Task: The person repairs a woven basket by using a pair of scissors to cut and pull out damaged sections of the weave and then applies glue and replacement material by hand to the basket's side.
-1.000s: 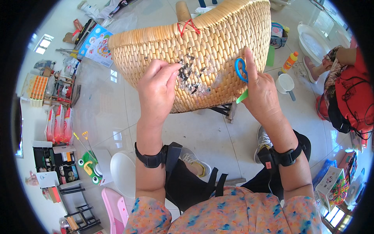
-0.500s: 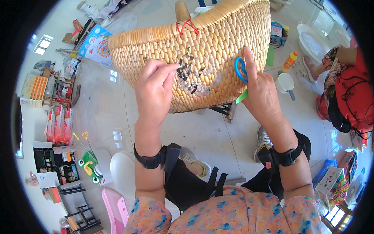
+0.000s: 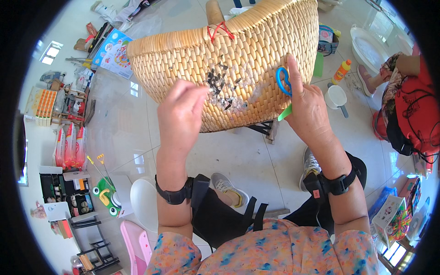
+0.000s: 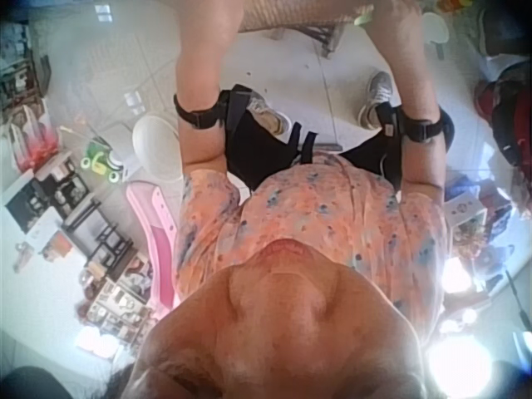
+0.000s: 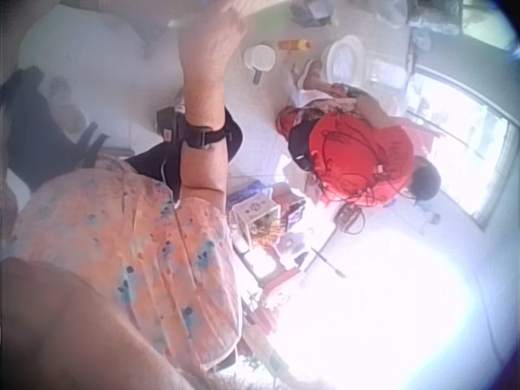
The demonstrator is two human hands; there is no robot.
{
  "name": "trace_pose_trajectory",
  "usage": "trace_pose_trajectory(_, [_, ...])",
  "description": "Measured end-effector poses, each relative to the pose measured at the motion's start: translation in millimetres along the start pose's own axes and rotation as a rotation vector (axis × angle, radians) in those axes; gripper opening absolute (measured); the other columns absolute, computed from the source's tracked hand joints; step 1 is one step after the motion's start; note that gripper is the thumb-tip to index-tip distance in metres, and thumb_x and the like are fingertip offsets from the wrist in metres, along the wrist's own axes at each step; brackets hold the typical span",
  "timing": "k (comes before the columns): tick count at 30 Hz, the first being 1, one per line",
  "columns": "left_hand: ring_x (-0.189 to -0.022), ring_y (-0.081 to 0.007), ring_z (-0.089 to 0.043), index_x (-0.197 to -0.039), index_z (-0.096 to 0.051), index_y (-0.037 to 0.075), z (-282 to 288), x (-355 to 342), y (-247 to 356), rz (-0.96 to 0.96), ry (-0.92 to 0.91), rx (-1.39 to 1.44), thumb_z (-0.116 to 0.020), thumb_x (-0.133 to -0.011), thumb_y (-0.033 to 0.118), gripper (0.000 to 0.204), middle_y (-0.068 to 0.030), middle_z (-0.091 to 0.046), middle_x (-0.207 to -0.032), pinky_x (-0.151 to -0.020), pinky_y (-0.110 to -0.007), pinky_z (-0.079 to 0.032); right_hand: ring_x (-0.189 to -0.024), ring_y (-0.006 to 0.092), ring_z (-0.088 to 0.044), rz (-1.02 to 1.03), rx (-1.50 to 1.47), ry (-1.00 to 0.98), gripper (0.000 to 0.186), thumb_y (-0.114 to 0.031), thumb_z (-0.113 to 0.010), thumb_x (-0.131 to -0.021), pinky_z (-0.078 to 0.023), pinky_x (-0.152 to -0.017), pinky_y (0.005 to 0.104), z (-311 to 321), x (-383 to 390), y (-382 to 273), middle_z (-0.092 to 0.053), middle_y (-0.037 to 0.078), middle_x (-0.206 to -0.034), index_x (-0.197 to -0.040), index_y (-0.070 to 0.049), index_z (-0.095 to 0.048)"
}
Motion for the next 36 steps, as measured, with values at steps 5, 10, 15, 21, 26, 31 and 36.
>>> trace_pose_trajectory(5, [-0.073, -0.0263, -0.063, -0.094, -0.071, 0.004, -2.5, -1.6, -8.8, 0.060, 0.144, 0.001, -0.070, -0.081, -0.001, 0.014, -0.0092, -0.061, -0.083, -0.065, -0.034, -0.050, -0.088, 0.0395, -0.063, -0.017, -0.005, -0.016, 0.125, -0.003, -0.088, -0.060, -0.051, -0.077, 0.0455, 0.0, -1.2, 0.6, -0.066, 0.019, -0.098, -0.157, -0.015, -0.010])
trace_pose_trajectory(10, [-0.072, -0.0256, -0.062, -0.095, -0.071, 0.003, 2.6, 0.6, -8.2, 0.020, -0.005, 0.026, -0.069, -0.083, -0.002, 0.014, -0.0092, -0.060, -0.083, -0.065, -0.034, -0.050, -0.089, 0.0398, -0.063, -0.056, 0.006, -0.042, 0.126, -0.003, -0.088, -0.060, -0.051, -0.078, 0.0456, -0.5, -0.6, 2.1, -0.067, 0.019, -0.097, -0.157, -0.016, -0.010])
trace_pose_trajectory(15, [-0.072, -0.0261, -0.062, -0.094, -0.071, 0.003, 2.4, -2.4, -3.0, 0.032, 0.067, 0.037, -0.069, -0.081, -0.002, 0.014, -0.0093, -0.060, -0.082, -0.065, -0.035, -0.050, -0.089, 0.0392, -0.063, -0.033, 0.012, -0.014, 0.126, -0.002, -0.088, -0.060, -0.051, -0.078, 0.0451, -0.3, -1.3, -0.9, -0.067, 0.018, -0.095, -0.157, -0.017, -0.010])
trace_pose_trajectory(21, [-0.073, -0.0259, -0.062, -0.093, -0.071, 0.002, 1.1, -1.0, -4.8, -0.022, 0.030, -0.049, -0.069, -0.081, -0.001, 0.013, -0.0091, -0.059, -0.082, -0.065, -0.035, -0.050, -0.087, 0.0375, -0.063, -0.037, -0.023, -0.027, 0.126, -0.001, -0.088, -0.059, -0.051, -0.078, 0.0449, 1.2, -1.0, -0.5, -0.066, 0.016, -0.089, -0.157, -0.017, -0.010])
trace_pose_trajectory(26, [-0.073, -0.0266, -0.063, -0.093, -0.071, 0.003, 2.1, -0.8, -3.1, 0.025, 0.014, 0.017, -0.070, -0.081, -0.001, 0.013, -0.0093, -0.059, -0.082, -0.065, -0.035, -0.050, -0.086, 0.0376, -0.063, -0.050, -0.006, -0.040, 0.126, -0.001, -0.088, -0.059, -0.051, -0.077, 0.0450, 0.8, -0.5, -0.2, -0.065, 0.016, -0.088, -0.157, -0.017, -0.010])
trace_pose_trajectory(31, [-0.072, -0.0265, -0.062, -0.093, -0.071, 0.003, 0.2, 1.8, -8.0, -0.048, 0.022, -0.007, -0.070, -0.081, -0.001, 0.013, -0.0093, -0.060, -0.082, -0.064, -0.033, -0.050, -0.087, 0.0388, -0.063, -0.010, 0.008, -0.002, 0.126, -0.002, -0.088, -0.060, -0.050, -0.077, 0.0459, -1.2, -1.2, 0.5, -0.066, 0.016, -0.089, -0.157, -0.016, -0.010])
trace_pose_trajectory(36, [-0.069, -0.0250, -0.062, -0.094, -0.071, 0.002, 1.6, 4.2, -8.5, 0.060, 0.045, 0.082, -0.069, -0.082, -0.002, 0.013, -0.0097, -0.061, -0.083, -0.063, -0.033, -0.049, -0.085, 0.0389, -0.063, -0.042, -0.001, -0.018, 0.126, -0.002, -0.088, -0.060, -0.051, -0.076, 0.0457, 0.1, -2.1, 0.6, -0.066, 0.017, -0.088, -0.157, -0.016, -0.010])
Point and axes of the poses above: each hand's wrist, its own x-axis away from the middle knuckle, its own z-axis out of the back of the hand, y = z × x, the point moved 1 cm from there along -x, towards the middle knuckle
